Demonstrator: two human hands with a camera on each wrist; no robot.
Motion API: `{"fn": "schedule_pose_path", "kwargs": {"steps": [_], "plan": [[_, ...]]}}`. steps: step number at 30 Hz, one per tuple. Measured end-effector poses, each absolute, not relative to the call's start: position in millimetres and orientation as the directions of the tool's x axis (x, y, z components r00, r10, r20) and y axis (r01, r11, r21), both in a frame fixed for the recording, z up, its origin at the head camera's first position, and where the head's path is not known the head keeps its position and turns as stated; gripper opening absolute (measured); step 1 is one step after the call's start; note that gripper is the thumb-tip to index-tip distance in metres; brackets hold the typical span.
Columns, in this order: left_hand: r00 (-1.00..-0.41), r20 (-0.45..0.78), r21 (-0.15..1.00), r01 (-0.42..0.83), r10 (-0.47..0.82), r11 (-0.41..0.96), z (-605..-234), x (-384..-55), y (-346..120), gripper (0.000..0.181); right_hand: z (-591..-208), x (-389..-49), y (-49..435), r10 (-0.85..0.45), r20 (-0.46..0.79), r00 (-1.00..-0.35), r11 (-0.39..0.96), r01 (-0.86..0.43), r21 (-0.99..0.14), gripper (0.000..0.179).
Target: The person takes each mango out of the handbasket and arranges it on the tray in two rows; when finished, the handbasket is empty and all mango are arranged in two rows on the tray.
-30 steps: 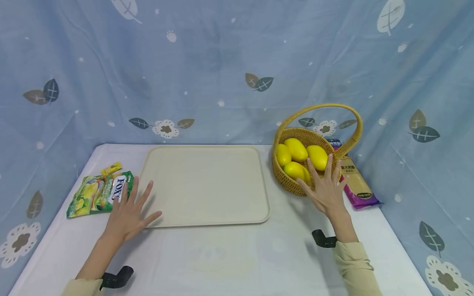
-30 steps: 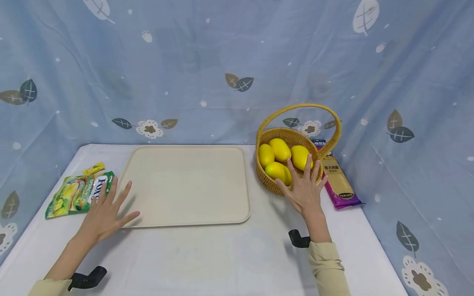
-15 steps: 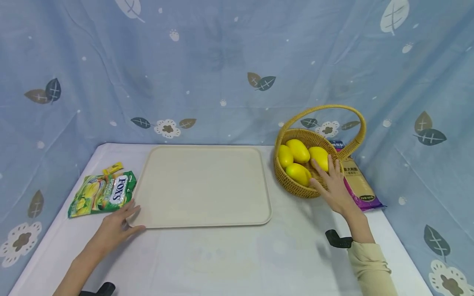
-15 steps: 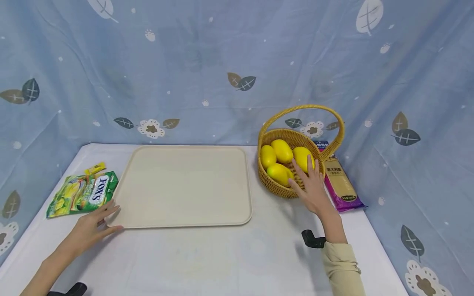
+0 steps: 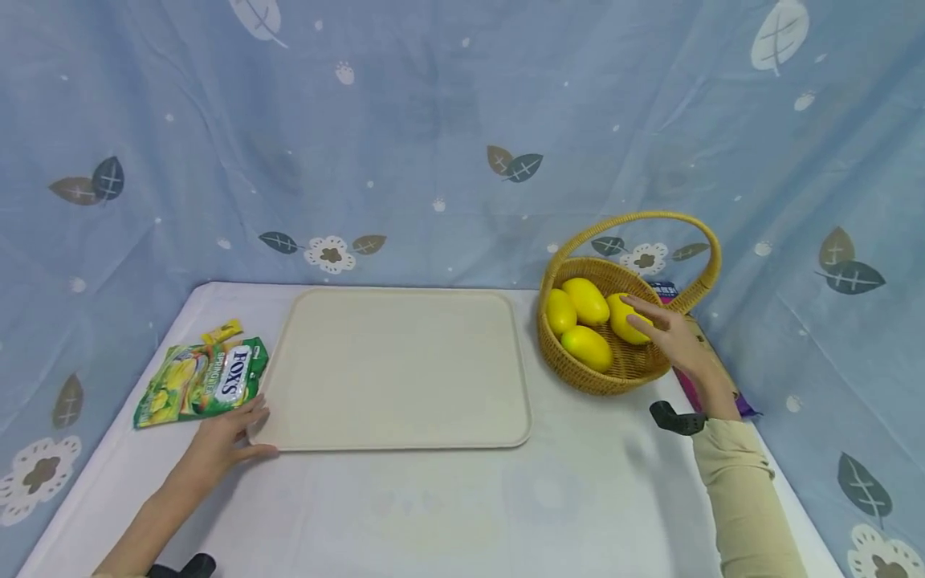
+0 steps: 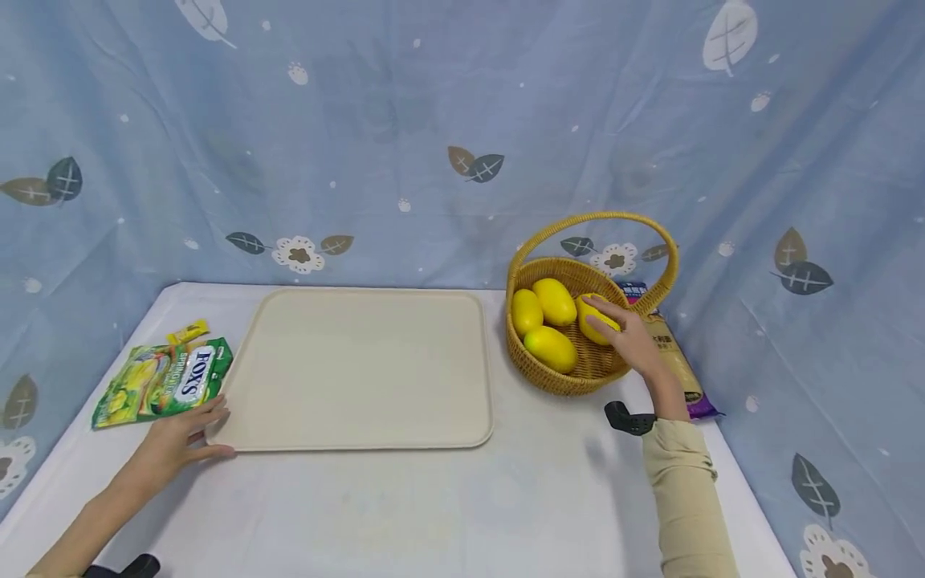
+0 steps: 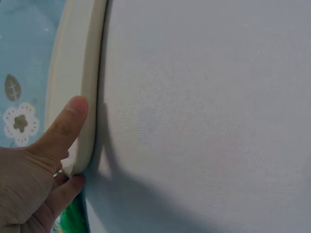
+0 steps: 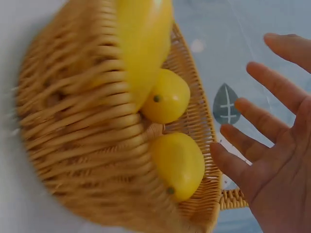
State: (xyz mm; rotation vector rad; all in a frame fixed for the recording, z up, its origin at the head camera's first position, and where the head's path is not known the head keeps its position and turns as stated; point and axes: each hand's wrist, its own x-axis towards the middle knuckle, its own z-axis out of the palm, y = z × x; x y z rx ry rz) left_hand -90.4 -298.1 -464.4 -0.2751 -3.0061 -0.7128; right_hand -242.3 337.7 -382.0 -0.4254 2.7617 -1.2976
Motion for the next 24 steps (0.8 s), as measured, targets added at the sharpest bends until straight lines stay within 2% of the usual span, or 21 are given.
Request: {"fn": "schedule_pose_path", "kwargs": {"steps": [7, 14, 20, 24], "plan": [[-0.984, -0.006, 0.421, 0.16, 0.179, 0.893, -458, -96, -298, 0.073, -382, -276, 341, -0.244, -0.115, -0.963, 0.593, -0.055, -0.803, 0.062], [-0.987, -0.036, 0.401, 0.132, 0.159, 0.907, -458, -96, -296, 0.075, -389, -303, 338, -0.297, -0.194, -0.935, 0.578, -0.014, -0.816, 0.059], [-0.987, -0.04, 0.447, 0.124, 0.158, 0.886, -458, -95, -296, 0.064, -388, -320, 329, -0.301, -0.202, -0.932, 0.604, -0.022, -0.797, 0.058], [-0.983, 0.01, 0.487, 0.166, 0.184, 0.858, -462, -92, -300, 0.031, -389, -325, 324, -0.293, -0.213, -0.932, 0.622, -0.016, -0.783, 0.059]]}}
